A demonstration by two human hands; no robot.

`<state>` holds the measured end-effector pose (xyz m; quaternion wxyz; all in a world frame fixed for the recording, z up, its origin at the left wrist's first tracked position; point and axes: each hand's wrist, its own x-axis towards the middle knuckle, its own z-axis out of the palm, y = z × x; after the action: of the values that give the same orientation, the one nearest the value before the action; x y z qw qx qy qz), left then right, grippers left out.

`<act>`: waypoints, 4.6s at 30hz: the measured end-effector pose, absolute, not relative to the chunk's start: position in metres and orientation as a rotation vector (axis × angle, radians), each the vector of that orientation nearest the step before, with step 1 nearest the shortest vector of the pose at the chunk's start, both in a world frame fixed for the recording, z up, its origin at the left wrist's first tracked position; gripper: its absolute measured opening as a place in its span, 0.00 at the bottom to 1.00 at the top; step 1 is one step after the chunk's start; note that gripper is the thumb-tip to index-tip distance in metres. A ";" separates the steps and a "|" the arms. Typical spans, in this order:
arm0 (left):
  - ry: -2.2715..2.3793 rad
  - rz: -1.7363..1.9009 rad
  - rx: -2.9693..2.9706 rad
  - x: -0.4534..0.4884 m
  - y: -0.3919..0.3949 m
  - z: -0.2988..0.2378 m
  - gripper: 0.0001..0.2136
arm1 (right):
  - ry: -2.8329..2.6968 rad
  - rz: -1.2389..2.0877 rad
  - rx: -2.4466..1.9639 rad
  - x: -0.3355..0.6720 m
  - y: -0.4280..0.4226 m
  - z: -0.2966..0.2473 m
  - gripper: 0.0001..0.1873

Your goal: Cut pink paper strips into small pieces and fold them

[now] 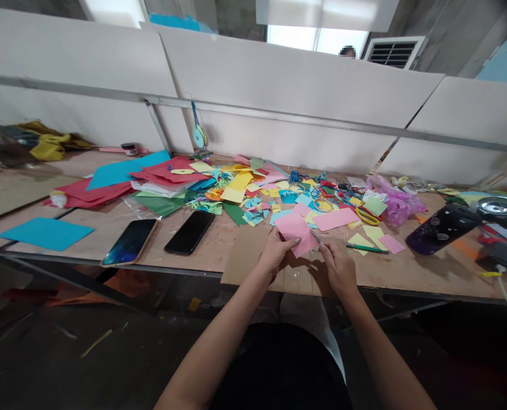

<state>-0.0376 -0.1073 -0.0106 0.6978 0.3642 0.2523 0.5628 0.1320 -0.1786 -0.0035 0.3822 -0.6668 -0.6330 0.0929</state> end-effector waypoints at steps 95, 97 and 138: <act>0.547 1.156 0.783 -0.040 -0.113 -0.002 0.29 | -1.592 0.209 -1.652 0.127 -0.178 0.001 0.25; 0.544 1.154 0.779 -0.039 -0.114 -0.001 0.28 | -1.590 0.216 -1.651 0.127 -0.178 0.001 0.25; 0.536 1.147 0.812 -0.040 -0.115 0.000 0.29 | -1.385 0.538 -1.465 0.126 -0.175 0.004 0.22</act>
<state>-0.0402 -0.1151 0.0002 0.7303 0.3688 0.2434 0.5210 0.1265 -0.1747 0.0038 0.5032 -0.6068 -0.5735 0.2228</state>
